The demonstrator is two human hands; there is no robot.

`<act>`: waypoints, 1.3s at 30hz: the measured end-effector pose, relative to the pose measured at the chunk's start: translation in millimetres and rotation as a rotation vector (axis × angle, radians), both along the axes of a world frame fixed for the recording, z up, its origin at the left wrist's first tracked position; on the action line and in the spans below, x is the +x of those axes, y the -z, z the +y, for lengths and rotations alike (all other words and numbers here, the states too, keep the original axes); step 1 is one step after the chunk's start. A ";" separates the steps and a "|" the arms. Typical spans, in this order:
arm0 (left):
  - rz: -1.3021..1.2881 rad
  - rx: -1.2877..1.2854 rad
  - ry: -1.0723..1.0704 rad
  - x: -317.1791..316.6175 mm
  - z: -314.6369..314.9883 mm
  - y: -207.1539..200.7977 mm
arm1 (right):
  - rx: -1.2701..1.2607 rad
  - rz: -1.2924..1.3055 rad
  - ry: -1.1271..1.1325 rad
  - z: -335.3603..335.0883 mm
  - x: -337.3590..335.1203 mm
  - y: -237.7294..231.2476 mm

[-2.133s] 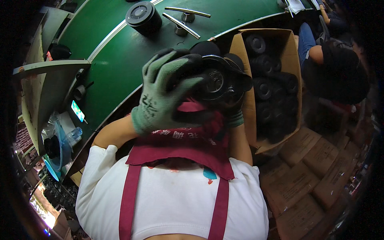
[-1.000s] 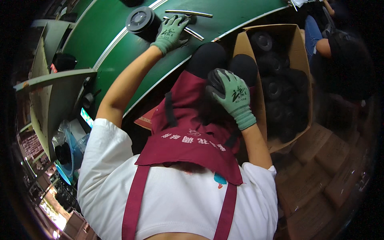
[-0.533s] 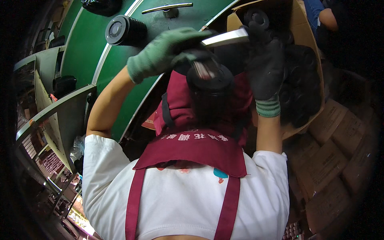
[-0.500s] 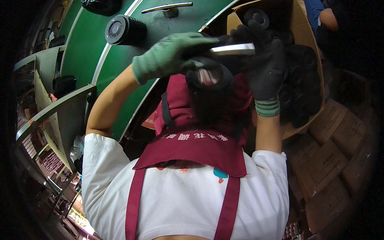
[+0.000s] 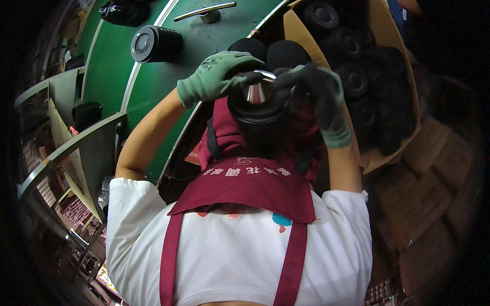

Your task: The person repeatedly picks up black kettle bodies from a box, attaches a lid and a metal handle, and places the assembled units on a green conveyor belt. The process is repeated for multiple units in a continuous assembly line workflow.

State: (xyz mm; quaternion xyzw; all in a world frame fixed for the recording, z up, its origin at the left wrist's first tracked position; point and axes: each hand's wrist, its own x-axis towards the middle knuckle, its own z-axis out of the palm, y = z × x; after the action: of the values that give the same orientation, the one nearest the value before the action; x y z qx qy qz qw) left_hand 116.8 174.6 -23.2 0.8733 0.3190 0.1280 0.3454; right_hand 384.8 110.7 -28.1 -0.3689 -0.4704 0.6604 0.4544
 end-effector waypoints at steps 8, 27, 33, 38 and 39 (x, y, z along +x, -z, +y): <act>0.211 -0.010 0.011 10.4 -12.9 -18.1 | -0.067 0.289 -0.582 62.9 29.4 45.4; -0.131 0.218 -1.060 62.7 -24.1 39.3 | 0.596 -0.711 0.052 54.0 -70.4 75.7; 0.003 -1.252 -0.457 -5.6 -19.9 -55.2 | 0.769 -0.794 -0.309 79.9 -100.9 70.2; 0.569 -1.142 -0.556 24.8 -3.5 -61.2 | 0.351 -0.806 -0.378 85.3 -148.2 100.4; 0.633 -0.998 -0.533 30.3 -6.0 -55.4 | 0.480 -0.855 -0.392 85.9 -141.7 97.7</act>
State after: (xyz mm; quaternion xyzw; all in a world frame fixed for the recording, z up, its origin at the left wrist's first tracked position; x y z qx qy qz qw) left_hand 147.0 168.6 32.1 0.4943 0.6325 -0.2178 0.5552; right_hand 243.1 196.6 -125.8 -0.3962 -0.8119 0.3973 0.1614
